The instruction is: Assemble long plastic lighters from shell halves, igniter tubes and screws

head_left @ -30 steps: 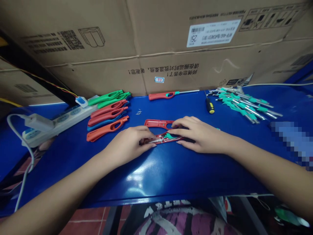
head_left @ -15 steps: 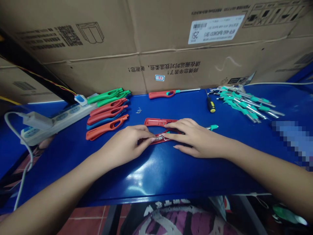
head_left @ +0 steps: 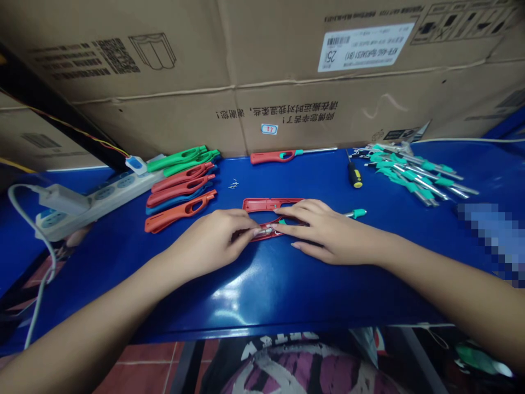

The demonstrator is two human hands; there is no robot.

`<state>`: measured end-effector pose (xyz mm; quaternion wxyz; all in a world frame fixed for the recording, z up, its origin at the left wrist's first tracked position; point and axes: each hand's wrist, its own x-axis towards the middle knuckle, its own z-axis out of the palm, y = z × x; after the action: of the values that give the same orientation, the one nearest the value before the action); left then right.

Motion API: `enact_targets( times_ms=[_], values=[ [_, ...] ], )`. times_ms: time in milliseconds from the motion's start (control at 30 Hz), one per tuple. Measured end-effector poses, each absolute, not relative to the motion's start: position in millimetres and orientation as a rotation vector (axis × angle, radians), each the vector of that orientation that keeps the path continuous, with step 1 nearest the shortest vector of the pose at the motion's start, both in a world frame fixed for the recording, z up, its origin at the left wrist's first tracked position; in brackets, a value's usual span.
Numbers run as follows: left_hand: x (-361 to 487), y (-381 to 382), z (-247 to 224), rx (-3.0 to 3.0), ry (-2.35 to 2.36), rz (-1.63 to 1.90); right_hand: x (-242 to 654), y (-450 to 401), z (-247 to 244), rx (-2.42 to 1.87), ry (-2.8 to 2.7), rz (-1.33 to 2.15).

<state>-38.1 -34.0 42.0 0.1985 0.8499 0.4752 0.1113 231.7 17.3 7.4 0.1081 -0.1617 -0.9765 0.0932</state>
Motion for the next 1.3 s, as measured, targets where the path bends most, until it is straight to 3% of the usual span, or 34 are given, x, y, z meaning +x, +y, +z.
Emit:
enact_targets(
  times_ms=[633, 1300],
  values=[
    [-36.6, -32.0, 34.3, 2.323, 1.351, 0.368, 232.3, 18.3, 5.3, -0.465, -2.872, 0.299],
    [-30.3, -35.9, 27.7, 2.164, 1.355, 0.565, 233.1, 14.6, 3.8, -0.517, -2.811, 0.560]
  ],
)
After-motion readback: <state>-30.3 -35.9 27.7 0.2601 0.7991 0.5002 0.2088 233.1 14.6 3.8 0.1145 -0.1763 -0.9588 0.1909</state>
